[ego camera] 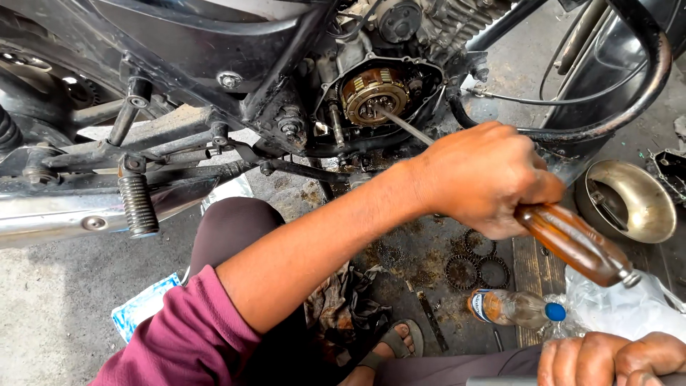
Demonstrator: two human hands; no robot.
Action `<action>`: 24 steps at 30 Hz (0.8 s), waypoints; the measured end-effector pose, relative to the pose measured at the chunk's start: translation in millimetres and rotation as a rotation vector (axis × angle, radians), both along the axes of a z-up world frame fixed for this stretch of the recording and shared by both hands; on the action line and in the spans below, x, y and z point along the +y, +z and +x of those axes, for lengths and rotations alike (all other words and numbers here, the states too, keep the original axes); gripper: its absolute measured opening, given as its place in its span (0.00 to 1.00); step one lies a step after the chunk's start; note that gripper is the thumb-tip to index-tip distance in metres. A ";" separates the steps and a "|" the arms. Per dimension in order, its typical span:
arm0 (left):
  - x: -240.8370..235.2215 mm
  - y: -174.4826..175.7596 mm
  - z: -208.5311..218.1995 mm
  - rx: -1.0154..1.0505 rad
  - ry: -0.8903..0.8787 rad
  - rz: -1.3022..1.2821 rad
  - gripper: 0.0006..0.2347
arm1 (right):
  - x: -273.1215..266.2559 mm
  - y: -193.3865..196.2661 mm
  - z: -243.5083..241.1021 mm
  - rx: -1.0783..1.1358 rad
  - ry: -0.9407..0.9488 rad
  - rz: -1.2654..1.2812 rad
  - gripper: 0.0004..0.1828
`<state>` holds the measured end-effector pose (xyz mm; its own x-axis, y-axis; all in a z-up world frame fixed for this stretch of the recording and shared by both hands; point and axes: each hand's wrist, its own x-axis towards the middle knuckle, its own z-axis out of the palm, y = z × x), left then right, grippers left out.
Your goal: The person sits on the ground beside a motorcycle with the clutch cover removed. They use a socket wrench on the clutch assembly, pick up bolts from the ground, thread them into the clutch housing by hand, and fit a metal pressure plate onto the clutch assembly, tightening it by hand.
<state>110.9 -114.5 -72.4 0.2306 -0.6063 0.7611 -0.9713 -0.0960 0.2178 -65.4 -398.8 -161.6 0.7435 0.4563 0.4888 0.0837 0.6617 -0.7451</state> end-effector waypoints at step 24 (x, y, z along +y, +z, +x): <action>5.4 11.3 -2.2 0.106 -0.142 0.166 0.09 | 28.3 56.2 0.5 0.023 -0.004 -0.211 0.11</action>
<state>108.7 -109.1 -61.2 0.2075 -0.7528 0.6247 -0.9502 -0.0031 0.3118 -64.9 -370.5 -105.4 0.7553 0.5437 0.3658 0.0675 0.4907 -0.8687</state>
